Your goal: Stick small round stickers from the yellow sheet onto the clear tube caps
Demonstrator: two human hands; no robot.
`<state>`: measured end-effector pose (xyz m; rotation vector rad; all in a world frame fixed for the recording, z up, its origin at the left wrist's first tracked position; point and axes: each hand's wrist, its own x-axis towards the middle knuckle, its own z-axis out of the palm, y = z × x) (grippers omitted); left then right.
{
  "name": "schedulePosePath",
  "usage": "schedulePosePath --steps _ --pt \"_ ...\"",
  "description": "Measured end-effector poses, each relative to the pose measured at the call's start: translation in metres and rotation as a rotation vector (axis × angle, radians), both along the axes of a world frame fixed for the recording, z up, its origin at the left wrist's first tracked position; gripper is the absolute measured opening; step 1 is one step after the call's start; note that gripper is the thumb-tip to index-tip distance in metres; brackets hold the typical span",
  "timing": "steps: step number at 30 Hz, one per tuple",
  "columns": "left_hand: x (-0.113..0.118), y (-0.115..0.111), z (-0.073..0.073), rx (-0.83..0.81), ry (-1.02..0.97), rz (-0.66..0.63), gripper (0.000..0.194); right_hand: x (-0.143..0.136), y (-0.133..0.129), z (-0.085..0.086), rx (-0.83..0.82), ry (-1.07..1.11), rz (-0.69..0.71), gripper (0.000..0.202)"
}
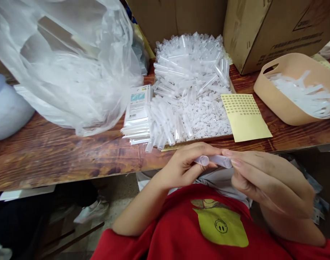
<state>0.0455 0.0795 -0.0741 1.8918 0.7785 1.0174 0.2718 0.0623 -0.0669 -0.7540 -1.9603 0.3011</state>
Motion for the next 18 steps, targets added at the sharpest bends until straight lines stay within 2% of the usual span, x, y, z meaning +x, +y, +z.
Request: schedulePosePath --steps 3,5,10,13,15,18 --pt "-0.002 -0.002 -0.001 -0.023 0.01 0.006 0.025 -0.004 -0.008 0.006 0.035 -0.109 -0.034 0.026" --pt "-0.004 -0.003 -0.003 -0.021 0.014 0.006 0.024 -0.005 -0.01 0.012 0.006 -0.138 -0.033 0.023" --pt "-0.006 -0.007 -0.006 -0.015 0.015 0.009 0.025 -0.003 -0.013 0.022 -0.095 -0.167 -0.024 0.031" --pt "-0.008 -0.009 -0.007 -0.061 0.017 0.006 0.025 0.0 -0.008 0.024 -0.149 -0.182 0.073 0.037" --pt "-0.008 -0.009 -0.007 -0.105 0.018 0.007 0.025 0.001 -0.002 0.024 -0.117 -0.227 0.136 0.038" --pt "-0.009 -0.011 -0.008 -0.142 0.009 0.006 0.024 -0.004 0.008 0.019 0.022 -0.278 0.125 0.035"
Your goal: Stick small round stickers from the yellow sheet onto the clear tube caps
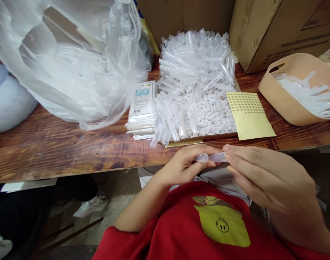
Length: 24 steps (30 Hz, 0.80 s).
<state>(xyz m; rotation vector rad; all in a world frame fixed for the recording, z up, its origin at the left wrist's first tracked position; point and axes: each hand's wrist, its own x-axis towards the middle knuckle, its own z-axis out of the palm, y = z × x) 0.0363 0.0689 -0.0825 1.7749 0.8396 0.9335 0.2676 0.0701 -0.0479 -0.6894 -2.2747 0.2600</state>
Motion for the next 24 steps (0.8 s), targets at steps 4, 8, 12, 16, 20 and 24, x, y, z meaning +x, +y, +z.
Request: schedulePosePath --steps 4,8,12,16,20,24 --pt "-0.001 -0.003 -0.005 -0.014 -0.017 -0.014 0.026 -0.015 0.005 -0.01 0.054 0.148 0.107 0.018" --pt "-0.005 -0.013 -0.013 -0.03 -0.073 0.033 0.03 -0.022 0.007 -0.012 -0.102 0.265 0.195 0.021" --pt "-0.016 -0.031 -0.025 -0.05 -0.177 0.302 0.038 -0.022 0.018 -0.016 -0.113 0.443 0.099 0.025" --pt "-0.026 -0.044 -0.035 -0.067 -0.245 0.559 0.031 -0.04 0.037 -0.034 0.126 0.452 -0.123 0.029" --pt "-0.028 -0.045 -0.037 -0.029 -0.18 0.698 0.023 -0.074 0.052 -0.063 0.276 0.326 -0.052 0.034" --pt "-0.023 -0.04 -0.034 -0.018 -0.169 0.636 0.043 -0.093 0.055 -0.078 0.267 0.155 -0.039 0.034"
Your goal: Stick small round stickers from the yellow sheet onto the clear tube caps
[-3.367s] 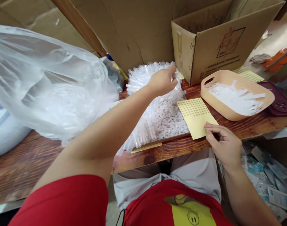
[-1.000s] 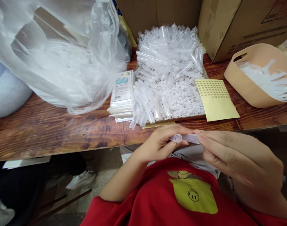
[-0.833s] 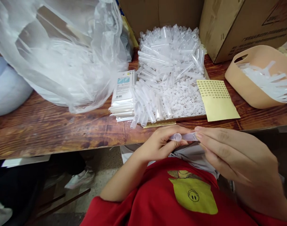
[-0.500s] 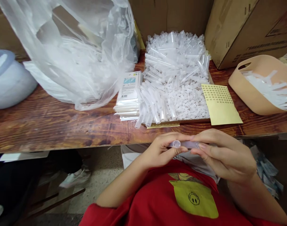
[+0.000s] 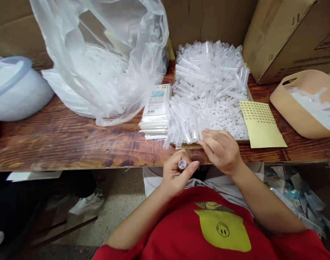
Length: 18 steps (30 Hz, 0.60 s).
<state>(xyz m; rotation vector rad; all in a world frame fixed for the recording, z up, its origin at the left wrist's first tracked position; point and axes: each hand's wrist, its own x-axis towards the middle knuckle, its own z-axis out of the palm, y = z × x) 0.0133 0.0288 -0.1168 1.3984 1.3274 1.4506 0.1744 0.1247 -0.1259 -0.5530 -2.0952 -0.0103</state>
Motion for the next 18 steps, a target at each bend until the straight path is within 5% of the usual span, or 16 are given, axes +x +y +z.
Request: schedulePosePath --steps 5,8,14,18 --pt "0.008 0.004 0.009 -0.005 0.05 -0.191 0.058 0.037 -0.013 0.015 -0.049 -0.08 -0.099 0.054" --pt "0.017 0.008 0.015 -0.08 0.083 -0.286 0.055 0.08 -0.022 0.022 -0.074 -0.18 -0.287 0.058" --pt "0.053 0.022 0.022 -0.274 0.037 -0.426 0.04 0.132 -0.021 0.006 -0.108 -0.297 -0.631 0.029" --pt "0.078 0.037 0.025 -0.282 0.012 -0.463 0.029 0.14 -0.019 -0.002 0.062 -0.211 -0.677 0.018"
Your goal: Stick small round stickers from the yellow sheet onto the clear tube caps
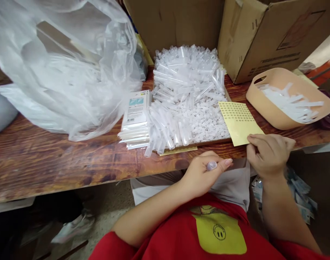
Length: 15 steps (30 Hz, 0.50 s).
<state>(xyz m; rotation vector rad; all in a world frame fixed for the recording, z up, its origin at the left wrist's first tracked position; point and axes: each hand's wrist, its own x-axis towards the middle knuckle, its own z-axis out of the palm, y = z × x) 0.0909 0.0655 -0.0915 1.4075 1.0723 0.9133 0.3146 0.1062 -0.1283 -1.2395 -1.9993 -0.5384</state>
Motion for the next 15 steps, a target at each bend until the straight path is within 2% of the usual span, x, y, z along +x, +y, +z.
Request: schedulePosePath --steps 3,6,8,11,13,15 --pt "0.013 0.009 0.003 -0.08 -0.12 0.116 0.028 0.003 -0.009 0.003 0.198 -0.003 0.081 0.024" --pt "0.023 0.014 0.006 -0.246 -0.346 0.237 0.05 0.005 -0.023 0.008 0.292 -0.017 0.168 0.028" --pt "0.03 0.017 0.007 -0.301 -0.445 0.26 0.055 0.005 -0.031 0.011 0.289 -0.003 0.217 0.026" --pt "0.036 0.021 0.008 -0.298 -0.514 0.286 0.045 0.005 -0.035 0.014 0.248 0.016 0.305 0.02" --pt "0.038 0.022 0.005 -0.282 -0.542 0.337 0.041 0.006 -0.034 0.018 0.188 -0.003 0.388 0.014" --pt "0.037 0.023 0.0 -0.269 -0.53 0.394 0.039 0.009 -0.03 0.027 0.057 -0.041 0.45 0.016"
